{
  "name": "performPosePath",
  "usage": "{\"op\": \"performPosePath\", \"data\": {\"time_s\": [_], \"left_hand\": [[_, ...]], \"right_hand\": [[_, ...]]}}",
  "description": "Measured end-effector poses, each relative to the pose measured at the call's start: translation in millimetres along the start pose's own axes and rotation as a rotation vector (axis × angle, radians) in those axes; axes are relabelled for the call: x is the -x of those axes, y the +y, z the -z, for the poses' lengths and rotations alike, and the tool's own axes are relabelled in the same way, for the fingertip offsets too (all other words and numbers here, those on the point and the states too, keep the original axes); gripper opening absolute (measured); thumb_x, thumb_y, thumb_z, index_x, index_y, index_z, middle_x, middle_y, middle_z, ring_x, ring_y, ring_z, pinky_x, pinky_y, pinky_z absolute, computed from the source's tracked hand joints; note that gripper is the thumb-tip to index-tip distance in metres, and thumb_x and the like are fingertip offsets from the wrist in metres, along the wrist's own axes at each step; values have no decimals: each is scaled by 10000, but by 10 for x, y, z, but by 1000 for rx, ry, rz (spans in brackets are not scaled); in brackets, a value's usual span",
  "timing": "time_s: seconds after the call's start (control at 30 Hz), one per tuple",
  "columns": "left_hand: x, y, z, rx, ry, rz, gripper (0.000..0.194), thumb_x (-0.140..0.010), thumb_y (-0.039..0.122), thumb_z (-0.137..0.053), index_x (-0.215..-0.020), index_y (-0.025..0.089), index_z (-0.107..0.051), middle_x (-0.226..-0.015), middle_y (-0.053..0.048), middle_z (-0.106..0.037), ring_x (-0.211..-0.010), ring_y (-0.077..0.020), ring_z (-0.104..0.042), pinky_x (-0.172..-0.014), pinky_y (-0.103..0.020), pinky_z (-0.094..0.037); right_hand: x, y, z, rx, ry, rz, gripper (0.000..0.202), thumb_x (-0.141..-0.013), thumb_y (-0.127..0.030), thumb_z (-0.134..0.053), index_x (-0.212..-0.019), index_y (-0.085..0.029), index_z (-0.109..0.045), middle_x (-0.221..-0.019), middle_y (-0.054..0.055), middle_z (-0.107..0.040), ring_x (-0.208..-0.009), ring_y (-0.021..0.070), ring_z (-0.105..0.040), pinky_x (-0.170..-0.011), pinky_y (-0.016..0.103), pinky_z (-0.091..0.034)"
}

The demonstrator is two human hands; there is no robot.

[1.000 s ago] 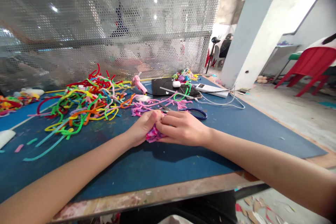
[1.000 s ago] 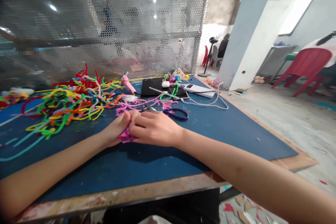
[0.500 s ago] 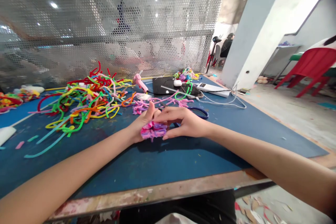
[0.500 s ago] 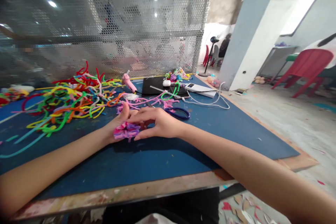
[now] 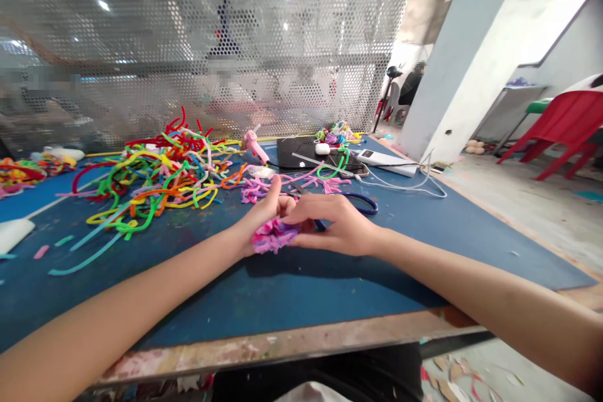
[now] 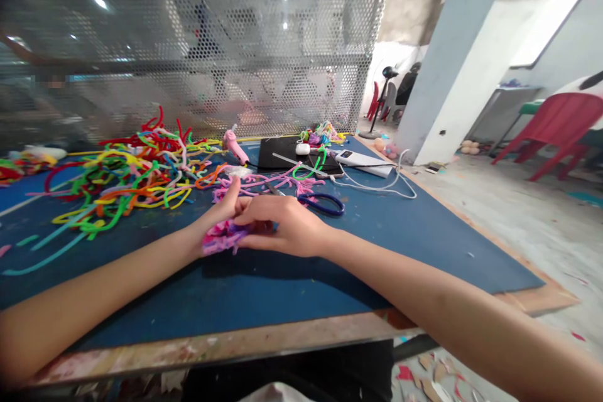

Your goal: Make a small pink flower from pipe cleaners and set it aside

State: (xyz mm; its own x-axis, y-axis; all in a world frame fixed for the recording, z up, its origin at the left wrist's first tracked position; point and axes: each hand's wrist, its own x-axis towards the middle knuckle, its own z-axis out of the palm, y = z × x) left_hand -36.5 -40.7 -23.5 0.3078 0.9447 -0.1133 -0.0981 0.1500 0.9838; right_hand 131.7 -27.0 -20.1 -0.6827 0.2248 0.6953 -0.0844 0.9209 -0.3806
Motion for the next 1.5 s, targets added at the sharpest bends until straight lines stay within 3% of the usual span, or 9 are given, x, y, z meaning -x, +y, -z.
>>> {"op": "performPosePath", "data": {"time_s": [0.13, 0.2, 0.3, 0.4, 0.53, 0.73, 1.0, 1.23, 1.5], "left_hand": [[17, 50, 15, 382, -35, 151, 612, -885, 629, -332, -609, 145, -585, -479, 8, -553, -401, -84, -543, -437, -178, -478], [16, 59, 18, 449, 14, 109, 558, -913, 575, -347, -739, 132, -638, -586, -26, -639, -506, -106, -621, -517, -199, -538], [-15, 53, 51, 411, 99, -162, 410, -817, 546, -577, -871, 149, -663, -779, -47, -713, -659, -138, -675, -591, -231, -574], [-52, 37, 118, 259, 145, -479, 366, -631, 457, -794, -850, 181, -692, -786, -6, -715, -666, -132, -681, -594, -220, -575], [-66, 18, 187, 109, 208, -660, 305, -627, 362, -820, -881, 217, -734, -788, 11, -720, -671, -115, -696, -635, -190, -573], [-59, 19, 197, 28, 219, -644, 220, -705, 299, -773, -917, 247, -745, -833, 3, -751, -663, -136, -716, -591, -191, -579], [-34, 60, 146, 179, 140, -596, 203, -670, 314, -800, -856, 249, -752, -831, 17, -758, -704, -128, -724, -662, -192, -588], [-4, 81, 130, 179, 146, -511, 329, -625, 354, -820, -915, 231, -726, -882, 4, -754, -745, -149, -725, -676, -228, -592], [4, 107, 195, 195, 7, -409, 283, -653, 334, -810, -903, 221, -741, -898, -16, -755, -768, -153, -713, -699, -241, -581]], "right_hand": [[17, 37, 26, 223, 154, 156, 67, -843, -134, -618, -887, -106, -660, -791, 101, -667, -726, 149, -625, -669, 253, -515], [20, 48, 51, 323, 226, 188, 75, -841, -132, -621, -898, -119, -668, -804, 100, -669, -746, 153, -633, -680, 254, -523], [20, 63, 91, 379, 394, 131, 97, -832, -134, -632, -906, -157, -690, -838, 87, -682, -773, 150, -650, -687, 248, -532], [27, 99, 123, 368, 484, 23, 99, -817, -142, -653, -888, -167, -717, -872, 88, -705, -775, 152, -667, -678, 250, -537], [37, 148, 133, 249, 519, -165, 92, -796, -178, -676, -863, -189, -738, -839, 53, -730, -740, 156, -673, -667, 267, -544], [-20, 119, 128, -346, 501, -476, 201, -726, -292, -738, -883, -168, -723, -748, 32, -725, -621, 156, -688, -525, 243, -568], [-47, 163, 111, -722, 535, -555, 225, -677, -302, -787, -843, -167, -717, -708, 27, -731, -684, 174, -717, -583, 258, -610], [-34, 175, 108, -797, 496, -515, 189, -669, -268, -796, -805, -161, -722, -997, 47, -693, -708, 152, -707, -613, 273, -622], [-33, 171, 120, -802, 389, -393, 147, -674, -230, -799, -763, -164, -703, -1004, 46, -680, -829, 140, -672, -709, 287, -604]]}}
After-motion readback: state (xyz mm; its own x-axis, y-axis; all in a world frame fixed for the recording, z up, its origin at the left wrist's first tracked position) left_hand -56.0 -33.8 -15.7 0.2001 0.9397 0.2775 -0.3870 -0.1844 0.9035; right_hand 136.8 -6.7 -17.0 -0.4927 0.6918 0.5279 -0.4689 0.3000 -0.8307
